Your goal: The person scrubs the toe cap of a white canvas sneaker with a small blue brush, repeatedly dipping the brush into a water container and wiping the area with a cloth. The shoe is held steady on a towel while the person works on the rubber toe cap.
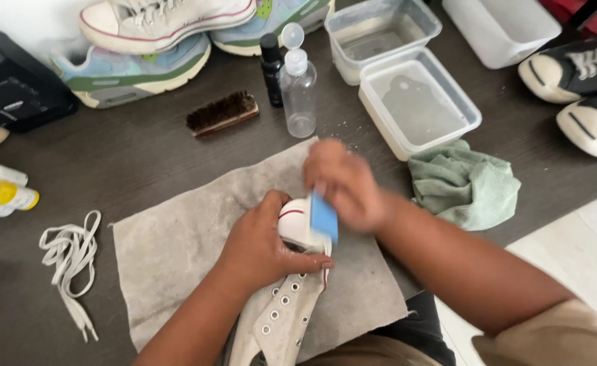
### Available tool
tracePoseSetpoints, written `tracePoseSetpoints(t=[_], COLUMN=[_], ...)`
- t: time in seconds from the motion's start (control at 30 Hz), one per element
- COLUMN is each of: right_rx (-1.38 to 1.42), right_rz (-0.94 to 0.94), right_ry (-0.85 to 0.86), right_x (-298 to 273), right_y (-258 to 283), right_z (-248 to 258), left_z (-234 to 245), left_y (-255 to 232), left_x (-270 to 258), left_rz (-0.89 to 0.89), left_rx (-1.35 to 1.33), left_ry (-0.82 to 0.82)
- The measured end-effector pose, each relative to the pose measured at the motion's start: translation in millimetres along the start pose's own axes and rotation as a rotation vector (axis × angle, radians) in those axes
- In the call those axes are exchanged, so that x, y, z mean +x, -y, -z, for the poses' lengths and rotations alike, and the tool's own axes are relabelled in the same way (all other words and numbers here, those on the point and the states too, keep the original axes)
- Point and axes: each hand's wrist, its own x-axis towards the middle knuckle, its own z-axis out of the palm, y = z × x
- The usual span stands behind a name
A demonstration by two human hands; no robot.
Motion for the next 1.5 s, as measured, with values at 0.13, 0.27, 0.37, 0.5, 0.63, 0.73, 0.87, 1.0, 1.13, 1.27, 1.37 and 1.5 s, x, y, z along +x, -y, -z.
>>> tracePoseSetpoints(t=[0.13,0.27,0.37,0.5,0.63,0.73,0.87,1.0,1.13,1.27,1.37,1.5], right_rx=[-0.223,-0.086,-0.115,-0.121,-0.144,-0.168,-0.155,-0.119,-0.254,-0.075,-0.161,-0.144], right_rz=[-0.108,-0.03,-0.087,-0.05,-0.014,-0.056,-0.046,-0.001,-0.124,-0.044,-0.152,-0.128], right_ry=[-0.002,0.0,-0.014,-0.057,0.009,-0.05,-0.051,-0.029,-0.069,-0.017,-0.032,-0.046], right_x=[4,7,-3,6,8,-4,12,4,-2,8,-3,3], right_y=[-6,13,-13,5,12,-16,22,10,-6,22,-3,2], right_z=[9,-1,9,4,3,15,1,9,19,3,18,13], left_z=[2,2,2,4,6,8,7,4,8,8,8,9], left_y=[-3,0,-1,-1,-5,-6,-5,-2,-6,-10,-8,-6], left_x=[-2,-1,-2,-1,-4,-3,-3,-1,-4,-5,-7,-5], left_rz=[0.01,0.008,0.007,-0.005,-0.026,-0.012,-0.023,-0.018,-0.02,-0.017,-0.013,-0.05], left_rx=[0.008,-0.009,0.017,0.0,0.015,0.027,0.015,0.008,0.017,0.017,0.017,0.029], left_ry=[0.003,0.013,0.018,0.028,0.024,0.059,0.059,0.054,0.067,0.055,0.062,0.068])
